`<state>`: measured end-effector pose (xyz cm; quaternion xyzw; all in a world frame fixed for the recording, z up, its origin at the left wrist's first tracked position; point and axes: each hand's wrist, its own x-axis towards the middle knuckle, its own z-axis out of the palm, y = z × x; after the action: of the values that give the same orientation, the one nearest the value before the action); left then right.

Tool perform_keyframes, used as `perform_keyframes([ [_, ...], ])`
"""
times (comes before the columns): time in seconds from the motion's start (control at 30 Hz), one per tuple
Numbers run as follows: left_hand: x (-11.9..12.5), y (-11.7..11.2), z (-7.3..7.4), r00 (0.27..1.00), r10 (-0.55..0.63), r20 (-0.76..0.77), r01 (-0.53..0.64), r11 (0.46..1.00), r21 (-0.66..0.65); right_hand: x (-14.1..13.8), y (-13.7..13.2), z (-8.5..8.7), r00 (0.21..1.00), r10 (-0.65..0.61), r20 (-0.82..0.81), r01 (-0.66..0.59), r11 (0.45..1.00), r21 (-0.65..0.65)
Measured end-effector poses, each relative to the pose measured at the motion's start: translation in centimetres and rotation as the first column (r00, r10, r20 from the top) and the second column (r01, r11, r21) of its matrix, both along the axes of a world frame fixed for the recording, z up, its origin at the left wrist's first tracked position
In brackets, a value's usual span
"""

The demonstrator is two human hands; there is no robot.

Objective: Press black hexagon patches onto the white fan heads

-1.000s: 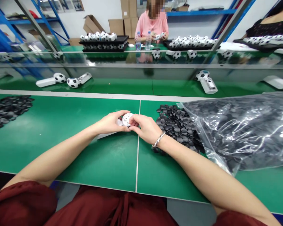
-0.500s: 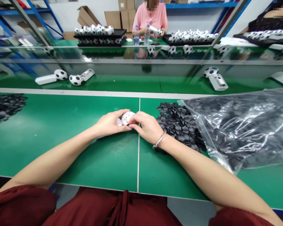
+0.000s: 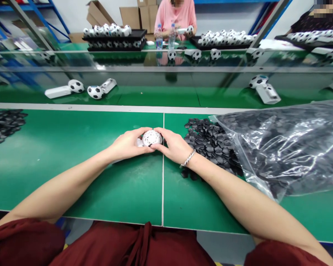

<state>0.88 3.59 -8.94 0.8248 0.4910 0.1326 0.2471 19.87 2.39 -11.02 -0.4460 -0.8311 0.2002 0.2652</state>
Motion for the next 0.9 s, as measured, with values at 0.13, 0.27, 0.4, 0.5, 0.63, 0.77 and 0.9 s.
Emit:
perform_keyframes([
  [0.13, 0.1, -0.1, 0.2, 1.0, -0.02, 0.0, 0.02, 1.0, -0.005, -0.2, -0.3, 0.3, 1.0, -0.006, 0.029, 0.005, 1.0, 0.029],
  [0.27, 0.0, -0.1, 0.3, 0.999, -0.051, 0.009, 0.051, 0.999, -0.007, 0.2, 0.3, 1.0, 0.998, 0.035, 0.043, -0.035, 0.999, 0.009],
  [0.4, -0.2, -0.1, 0.1, 0.999, -0.047, -0.023, 0.047, 0.999, -0.022, 2.4, 2.1, 1.5, 0.944, -0.194, 0.267, 0.175, 0.98, 0.093],
  [0.5, 0.0, -0.1, 0.1, 0.997, -0.059, -0.052, 0.06, 0.998, 0.009, 4.7, 3.4, 1.0, 0.72, -0.48, 0.501, 0.405, 0.877, 0.259],
  [0.63, 0.2, -0.2, 0.0, 0.986, -0.115, -0.118, 0.131, 0.982, 0.137, 6.4, 4.4, -0.1, 0.602, -0.552, 0.576, 0.495, 0.825, 0.273],
  [0.77, -0.2, 0.2, -0.3, 0.975, -0.139, -0.174, 0.181, 0.95, 0.256, 6.6, 4.7, -0.3, 0.664, -0.523, 0.534, 0.493, 0.844, 0.213],
  [0.9, -0.6, 0.8, -0.9, 0.98, -0.122, -0.156, 0.165, 0.94, 0.299, 6.2, 4.6, 0.3, 0.748, -0.465, 0.474, 0.459, 0.878, 0.137],
])
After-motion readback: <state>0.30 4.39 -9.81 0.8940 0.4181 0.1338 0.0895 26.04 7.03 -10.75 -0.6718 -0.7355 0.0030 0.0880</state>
